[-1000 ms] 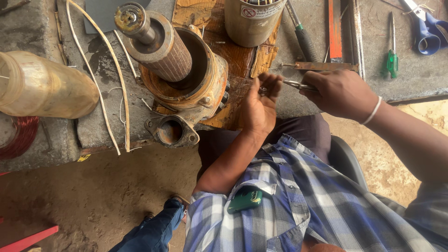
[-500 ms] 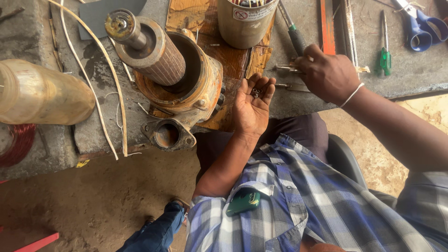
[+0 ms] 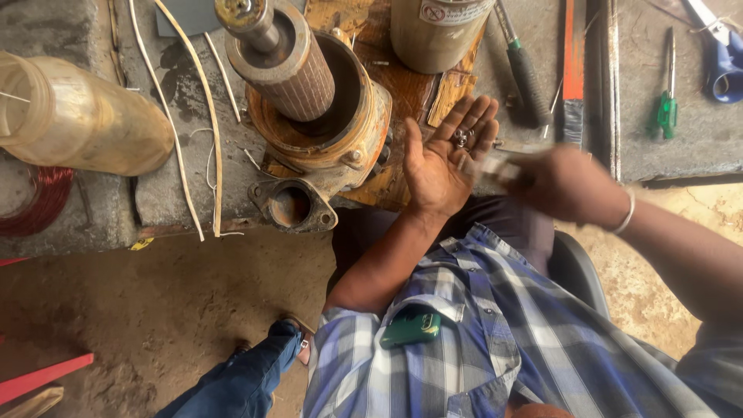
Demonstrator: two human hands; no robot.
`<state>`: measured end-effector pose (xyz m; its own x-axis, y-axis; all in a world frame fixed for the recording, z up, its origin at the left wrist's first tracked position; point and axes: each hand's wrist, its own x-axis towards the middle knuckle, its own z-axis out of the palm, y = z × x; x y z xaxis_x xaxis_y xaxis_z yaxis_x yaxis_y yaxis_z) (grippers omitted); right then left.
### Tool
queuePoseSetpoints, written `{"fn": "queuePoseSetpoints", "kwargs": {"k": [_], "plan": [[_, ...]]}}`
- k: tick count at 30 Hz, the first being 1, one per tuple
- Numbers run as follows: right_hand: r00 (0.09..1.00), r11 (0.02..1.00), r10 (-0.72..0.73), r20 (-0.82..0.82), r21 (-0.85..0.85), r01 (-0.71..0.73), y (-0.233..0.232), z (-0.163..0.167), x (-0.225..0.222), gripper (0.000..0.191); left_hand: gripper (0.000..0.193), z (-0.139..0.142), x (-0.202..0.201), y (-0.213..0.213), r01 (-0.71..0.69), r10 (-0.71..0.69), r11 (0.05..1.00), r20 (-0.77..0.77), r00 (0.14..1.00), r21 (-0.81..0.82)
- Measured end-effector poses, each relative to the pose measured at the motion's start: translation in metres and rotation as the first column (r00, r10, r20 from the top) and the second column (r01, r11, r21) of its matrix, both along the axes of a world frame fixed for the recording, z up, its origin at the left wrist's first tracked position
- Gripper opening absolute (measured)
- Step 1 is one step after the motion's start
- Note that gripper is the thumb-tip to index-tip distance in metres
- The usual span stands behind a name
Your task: The person disassembles an electric motor, removes the rotor, and then reassembles it. They also handle small metal parts and wires, using tools like a screwdriver and pliers.
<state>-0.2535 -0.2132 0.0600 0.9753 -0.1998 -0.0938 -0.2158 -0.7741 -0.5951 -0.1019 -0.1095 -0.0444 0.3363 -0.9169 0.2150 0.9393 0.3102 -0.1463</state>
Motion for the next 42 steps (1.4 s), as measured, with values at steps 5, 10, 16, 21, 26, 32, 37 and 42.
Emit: {"fn": "queuePoseSetpoints", "kwargs": {"k": [5,10,16,21,26,32,37,42], "plan": [[0.998,0.996,0.062,-0.025,0.066,-0.060,-0.007,0.001,0.001,0.028,0.091,0.003,0.001,0.004,-0.023,0.012,0.992,0.087,0.996,0.126],[0.998,0.999,-0.017,-0.066,-0.031,0.015,-0.010,0.000,0.004,0.026,0.091,0.005,0.002,0.003,-0.024,0.011,0.988,0.086,0.996,0.153],[1.000,0.999,-0.002,-0.030,-0.032,0.001,-0.011,0.002,0.001,0.032,0.090,0.003,0.001,0.002,-0.014,0.001,0.990,0.087,0.996,0.143],[0.998,0.998,0.047,-0.039,0.040,-0.045,-0.007,0.003,0.003,0.026,0.088,-0.001,0.002,-0.001,0.015,-0.018,0.997,0.047,0.999,0.080],[0.998,0.996,-0.049,0.042,-0.070,0.052,-0.012,0.006,0.000,0.023,0.086,-0.003,0.002,0.000,-0.010,0.001,0.993,0.074,0.997,0.116],[1.000,1.000,0.013,-0.015,-0.028,-0.014,-0.010,0.008,0.002,0.025,0.084,-0.002,0.001,0.001,-0.011,0.005,0.995,0.060,0.998,0.095],[0.999,0.994,-0.043,0.031,-0.099,0.046,-0.015,0.016,-0.002,0.026,0.081,-0.002,0.001,0.001,-0.018,0.010,0.992,0.066,0.998,0.125],[0.988,0.987,-0.145,0.043,-0.059,0.147,-0.019,0.016,-0.003,0.025,0.067,-0.006,0.003,0.004,-0.070,0.056,0.974,0.070,0.996,0.216]]}}
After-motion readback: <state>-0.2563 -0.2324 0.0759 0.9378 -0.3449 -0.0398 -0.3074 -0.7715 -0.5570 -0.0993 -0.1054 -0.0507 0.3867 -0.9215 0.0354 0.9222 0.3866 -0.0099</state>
